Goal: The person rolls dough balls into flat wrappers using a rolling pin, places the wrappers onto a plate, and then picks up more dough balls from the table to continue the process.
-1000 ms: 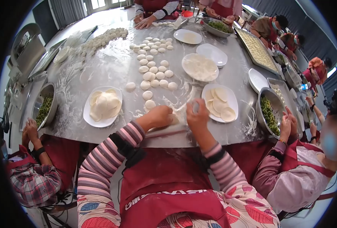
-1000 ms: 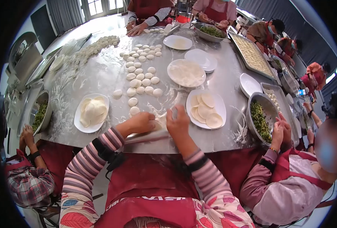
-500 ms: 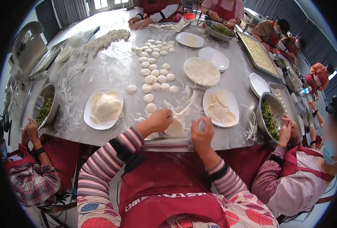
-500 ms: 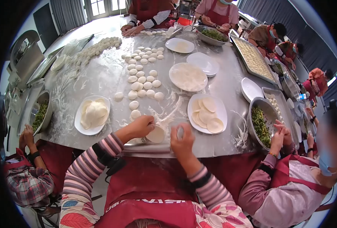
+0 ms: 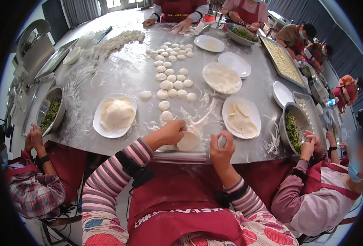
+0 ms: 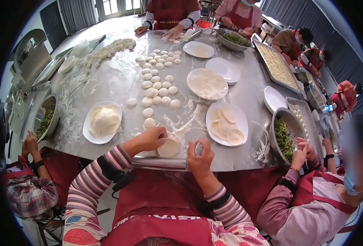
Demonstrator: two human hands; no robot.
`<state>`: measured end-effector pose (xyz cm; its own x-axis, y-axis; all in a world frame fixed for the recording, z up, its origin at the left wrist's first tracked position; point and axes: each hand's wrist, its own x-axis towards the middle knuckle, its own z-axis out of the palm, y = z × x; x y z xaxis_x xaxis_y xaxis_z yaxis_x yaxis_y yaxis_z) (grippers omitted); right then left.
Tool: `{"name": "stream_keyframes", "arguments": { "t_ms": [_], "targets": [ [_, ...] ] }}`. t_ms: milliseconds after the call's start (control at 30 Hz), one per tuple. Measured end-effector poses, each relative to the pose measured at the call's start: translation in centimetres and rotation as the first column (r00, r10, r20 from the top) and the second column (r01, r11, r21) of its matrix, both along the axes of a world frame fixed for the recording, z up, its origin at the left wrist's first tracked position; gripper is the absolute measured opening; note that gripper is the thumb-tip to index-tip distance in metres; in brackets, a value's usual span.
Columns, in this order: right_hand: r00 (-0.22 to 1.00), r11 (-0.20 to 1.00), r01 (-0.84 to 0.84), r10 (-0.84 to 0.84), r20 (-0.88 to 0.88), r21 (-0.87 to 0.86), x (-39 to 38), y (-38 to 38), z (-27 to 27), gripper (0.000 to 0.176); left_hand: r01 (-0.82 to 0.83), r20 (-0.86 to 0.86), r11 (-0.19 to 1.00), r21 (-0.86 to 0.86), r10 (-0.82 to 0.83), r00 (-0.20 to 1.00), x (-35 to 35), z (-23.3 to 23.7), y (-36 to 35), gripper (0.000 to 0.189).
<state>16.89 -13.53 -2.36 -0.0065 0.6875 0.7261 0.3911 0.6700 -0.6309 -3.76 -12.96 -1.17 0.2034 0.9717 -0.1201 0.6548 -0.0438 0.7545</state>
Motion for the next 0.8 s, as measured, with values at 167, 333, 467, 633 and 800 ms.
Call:
{"name": "stream_keyframes", "arguments": {
  "t_ms": [167,333,467,633,800],
  "targets": [
    [0.993,0.997,0.072,-0.070,0.096,-0.019,-3.6,5.7,0.5,0.024,-0.025,-0.075,0.993,0.111,0.034,0.997,0.4,0.3,-0.3,0.022],
    [0.995,0.995,0.039,-0.048,0.092,0.094,-1.7,3.7,0.1,0.026,-0.012,-0.066,0.999,0.050,0.015,0.998,0.9,0.4,-0.9,0.023],
    [0.999,0.997,-0.052,0.051,0.010,0.061,0.7,-1.3,0.9,0.027,0.026,-0.031,0.999,0.048,-0.025,0.999,3.4,0.8,1.5,0.022],
    [0.998,0.997,-0.065,0.064,-0.015,-0.048,0.6,-1.1,0.9,0.026,0.193,0.512,0.981,0.014,-0.173,0.841,6.3,5.8,7.1,0.029],
    [0.997,0.997,-0.072,0.071,-0.034,-0.021,0.6,-1.4,1.5,0.025,-0.299,-0.273,0.924,0.238,0.359,0.892,-3.1,3.9,6.8,0.025]
  ]
}}
